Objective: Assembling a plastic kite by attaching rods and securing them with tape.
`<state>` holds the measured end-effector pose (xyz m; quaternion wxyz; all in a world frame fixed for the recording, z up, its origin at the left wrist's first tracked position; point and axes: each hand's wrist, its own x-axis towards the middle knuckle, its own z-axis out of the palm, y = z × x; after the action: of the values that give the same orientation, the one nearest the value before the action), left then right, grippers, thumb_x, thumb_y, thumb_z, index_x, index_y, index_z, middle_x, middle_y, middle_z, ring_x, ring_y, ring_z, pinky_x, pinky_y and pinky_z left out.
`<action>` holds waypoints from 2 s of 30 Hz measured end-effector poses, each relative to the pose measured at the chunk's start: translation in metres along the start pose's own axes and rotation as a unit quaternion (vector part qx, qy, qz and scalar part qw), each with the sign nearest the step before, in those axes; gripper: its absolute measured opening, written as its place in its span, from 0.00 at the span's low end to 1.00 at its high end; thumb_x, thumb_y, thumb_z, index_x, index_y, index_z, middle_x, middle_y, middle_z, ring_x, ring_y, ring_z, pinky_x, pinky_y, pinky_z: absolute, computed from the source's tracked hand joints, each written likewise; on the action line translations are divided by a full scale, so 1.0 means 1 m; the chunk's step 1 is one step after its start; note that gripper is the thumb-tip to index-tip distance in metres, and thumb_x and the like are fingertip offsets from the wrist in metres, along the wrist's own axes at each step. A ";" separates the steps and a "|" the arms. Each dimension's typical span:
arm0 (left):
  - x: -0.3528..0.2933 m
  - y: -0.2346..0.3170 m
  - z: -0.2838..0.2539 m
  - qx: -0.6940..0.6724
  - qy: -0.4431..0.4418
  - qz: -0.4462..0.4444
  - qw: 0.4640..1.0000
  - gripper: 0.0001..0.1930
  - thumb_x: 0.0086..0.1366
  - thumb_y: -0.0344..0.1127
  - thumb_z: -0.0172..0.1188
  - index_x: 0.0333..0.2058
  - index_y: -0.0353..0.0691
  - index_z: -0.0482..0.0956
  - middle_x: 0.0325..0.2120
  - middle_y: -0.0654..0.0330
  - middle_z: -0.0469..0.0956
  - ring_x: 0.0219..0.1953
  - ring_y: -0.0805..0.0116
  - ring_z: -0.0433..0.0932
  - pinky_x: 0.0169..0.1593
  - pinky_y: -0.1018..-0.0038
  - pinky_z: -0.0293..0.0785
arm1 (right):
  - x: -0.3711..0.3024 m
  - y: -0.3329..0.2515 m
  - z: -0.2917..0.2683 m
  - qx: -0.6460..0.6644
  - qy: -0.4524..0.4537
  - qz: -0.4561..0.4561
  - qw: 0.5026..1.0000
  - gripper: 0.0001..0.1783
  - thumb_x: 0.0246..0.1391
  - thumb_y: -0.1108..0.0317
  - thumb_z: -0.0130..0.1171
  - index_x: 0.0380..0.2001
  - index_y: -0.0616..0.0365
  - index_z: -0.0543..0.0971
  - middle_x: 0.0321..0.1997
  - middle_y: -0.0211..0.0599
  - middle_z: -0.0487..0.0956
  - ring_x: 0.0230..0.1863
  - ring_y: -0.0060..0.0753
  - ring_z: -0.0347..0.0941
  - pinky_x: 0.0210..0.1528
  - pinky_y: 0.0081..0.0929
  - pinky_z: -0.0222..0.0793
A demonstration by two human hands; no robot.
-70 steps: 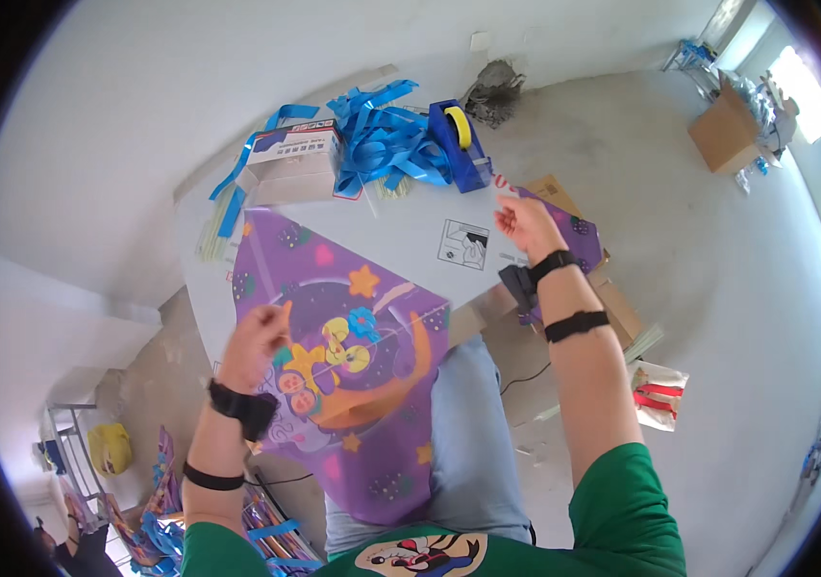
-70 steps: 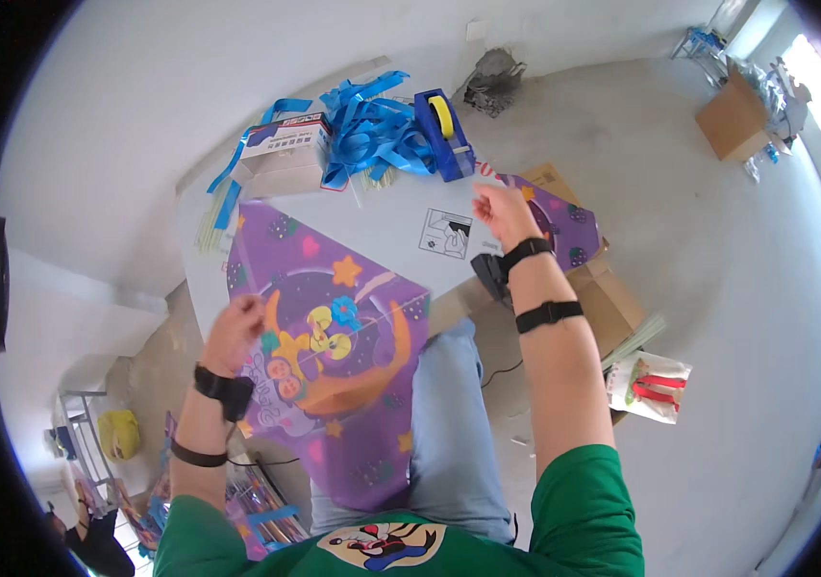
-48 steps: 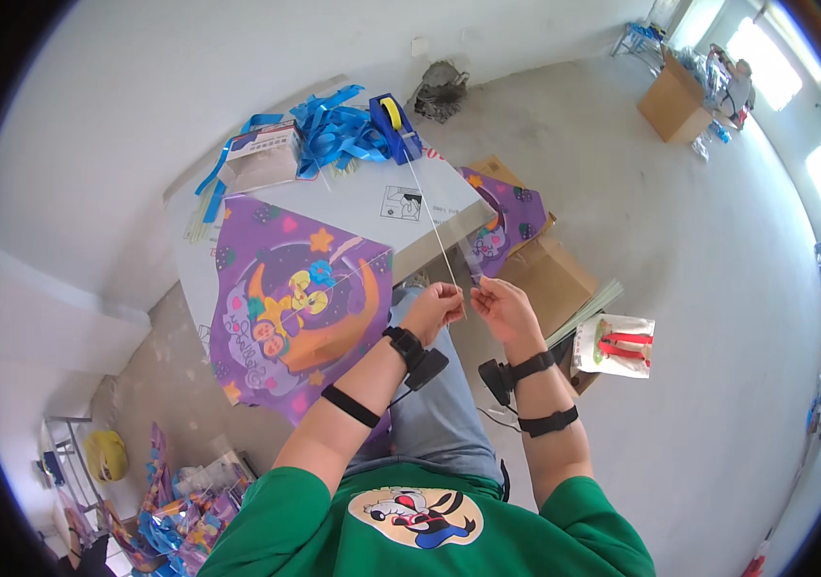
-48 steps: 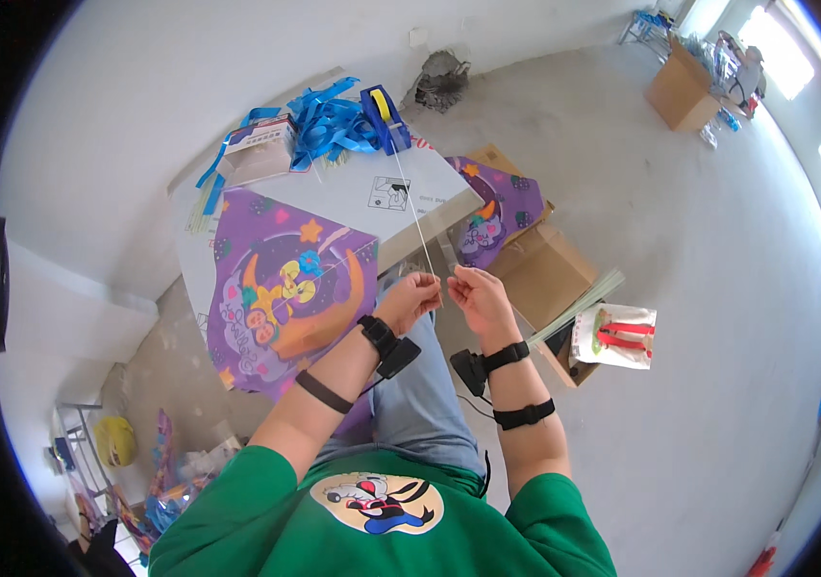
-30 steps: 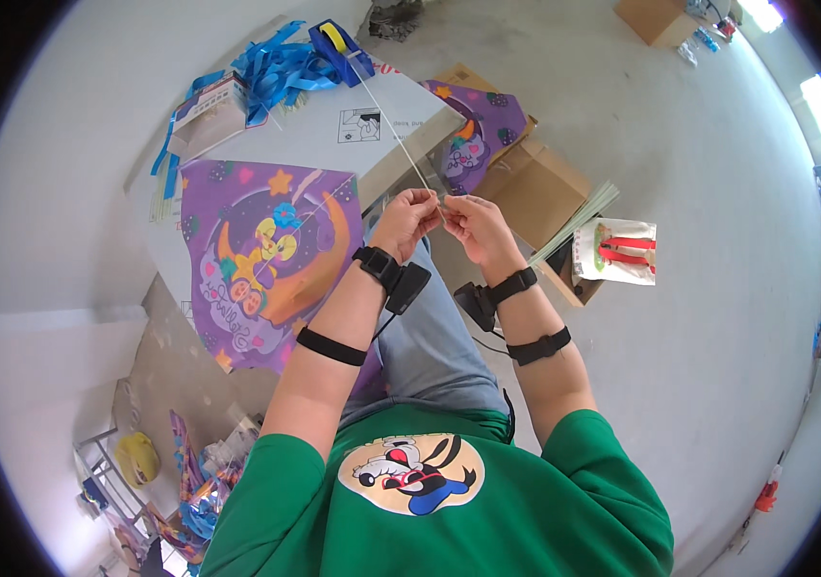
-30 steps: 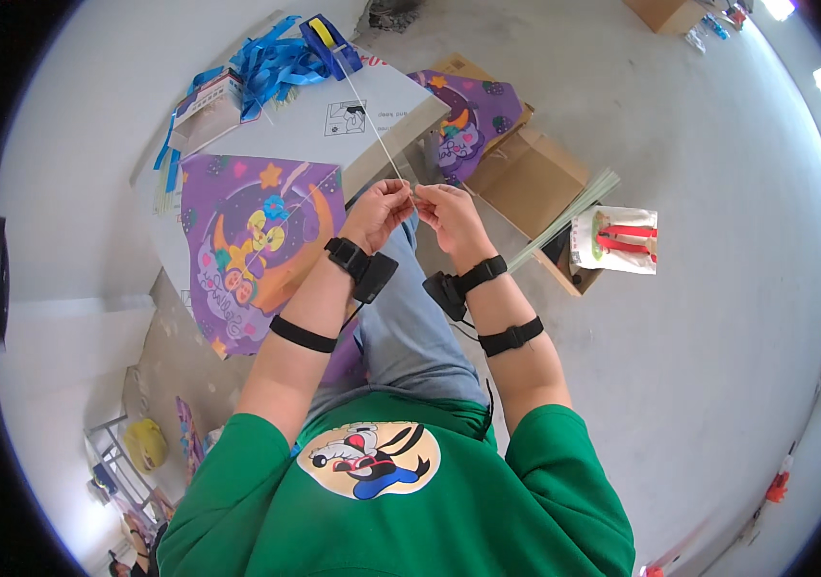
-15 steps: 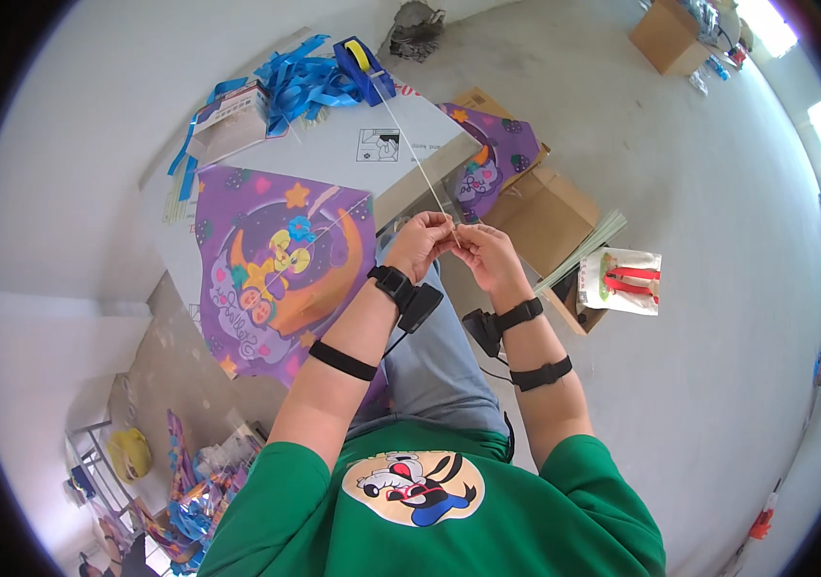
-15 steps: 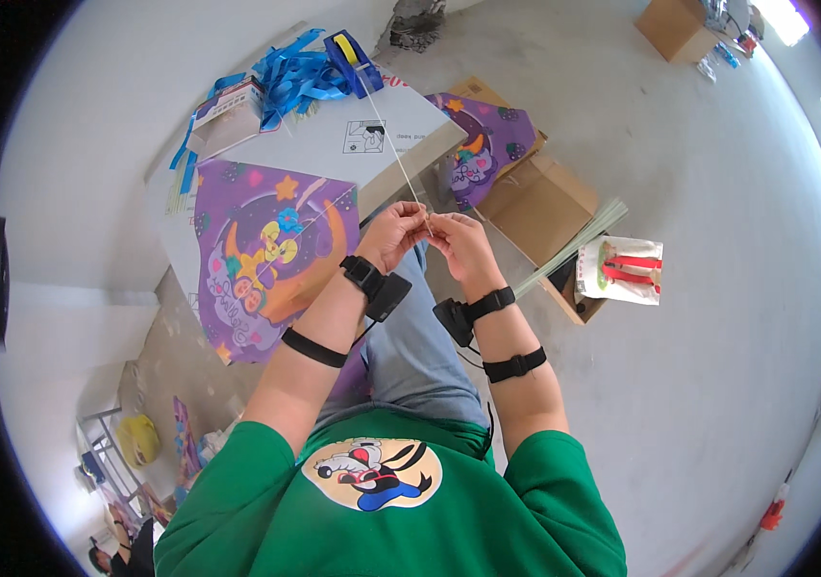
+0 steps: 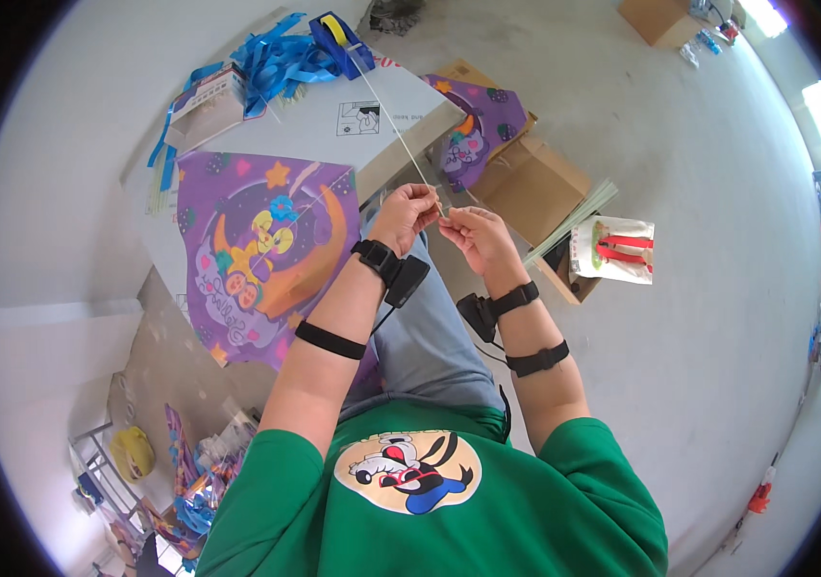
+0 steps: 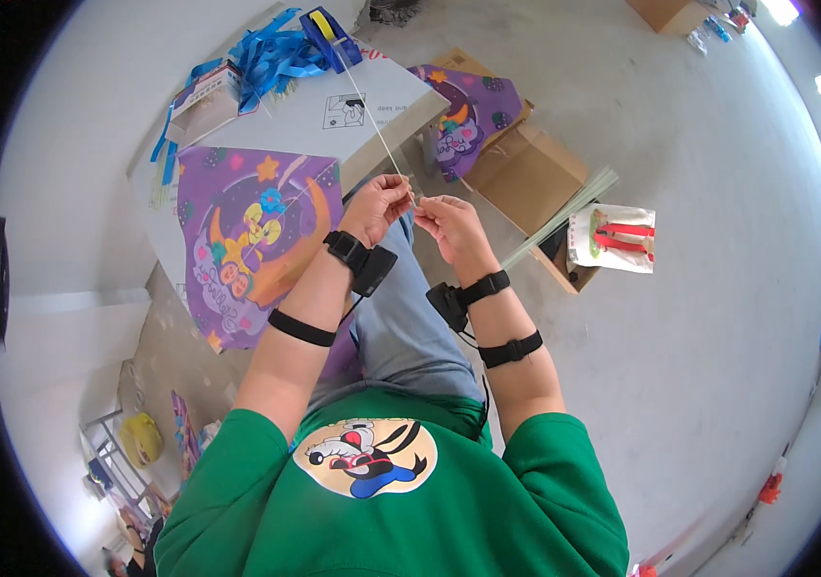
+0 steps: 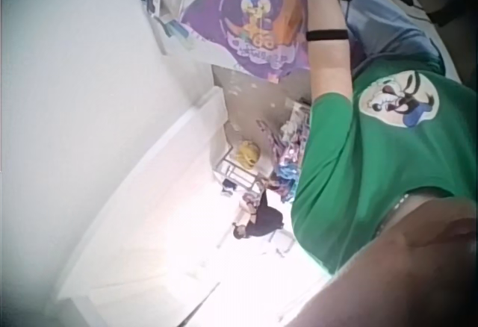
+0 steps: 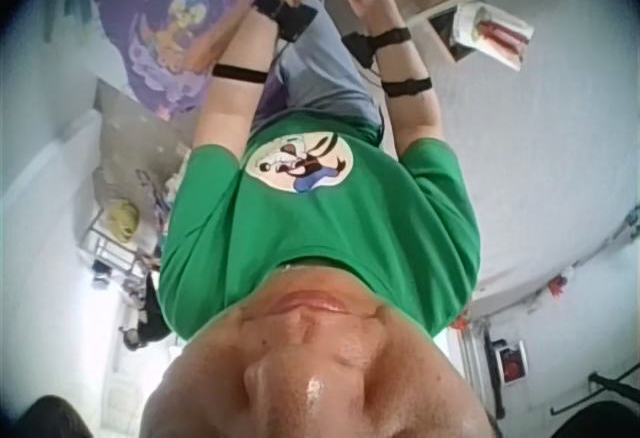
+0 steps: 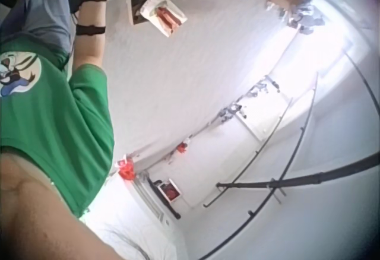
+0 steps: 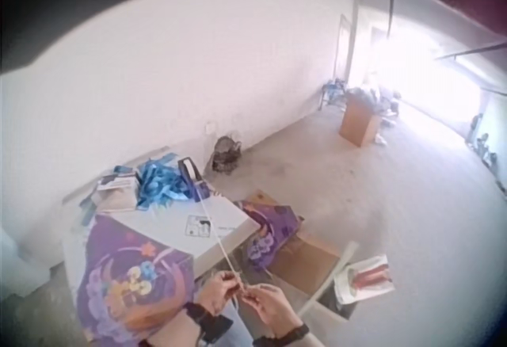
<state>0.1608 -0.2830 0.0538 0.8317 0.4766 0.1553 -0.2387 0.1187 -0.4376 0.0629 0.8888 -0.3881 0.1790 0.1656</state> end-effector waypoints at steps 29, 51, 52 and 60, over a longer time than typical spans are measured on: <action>-0.146 0.152 -0.412 0.472 0.547 0.103 0.684 0.07 0.56 0.33 0.54 0.33 0.39 0.76 0.27 0.53 0.79 0.33 0.62 0.78 0.35 0.69 0.73 | -0.009 -0.006 0.007 -0.025 0.037 0.035 0.998 0.03 0.55 0.73 0.54 0.28 0.59 0.75 0.28 0.34 0.76 0.33 0.32 0.74 0.41 0.30 0.71; -0.064 0.217 -0.500 0.616 0.608 0.007 0.500 0.13 0.58 0.33 0.53 0.42 0.40 0.76 0.41 0.47 0.76 0.45 0.48 0.73 0.46 0.59 0.71 | -0.013 -0.015 0.005 -0.036 0.096 0.035 0.994 0.03 0.53 0.76 0.53 0.27 0.58 0.74 0.27 0.32 0.76 0.32 0.31 0.75 0.38 0.27 0.71; -0.062 0.217 -0.499 0.637 0.591 0.035 0.494 0.14 0.57 0.34 0.55 0.43 0.39 0.76 0.41 0.47 0.75 0.45 0.48 0.73 0.46 0.59 0.71 | -0.011 -0.013 0.002 -0.033 0.089 0.041 0.995 0.03 0.54 0.76 0.53 0.27 0.58 0.74 0.28 0.32 0.76 0.33 0.31 0.75 0.38 0.27 0.71; -0.075 0.193 -0.362 0.361 0.427 0.267 0.785 0.13 0.62 0.33 0.54 0.44 0.37 0.75 0.36 0.62 0.76 0.38 0.74 0.73 0.44 0.78 0.68 | -0.017 -0.025 0.016 -0.042 0.031 -0.009 0.999 0.02 0.54 0.75 0.55 0.30 0.61 0.73 0.29 0.34 0.76 0.33 0.28 0.74 0.39 0.23 0.70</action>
<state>0.1921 0.1326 0.0488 0.4787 0.8175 0.2636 0.1820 0.1175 -0.4445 0.0962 0.8674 -0.4312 0.1956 0.1530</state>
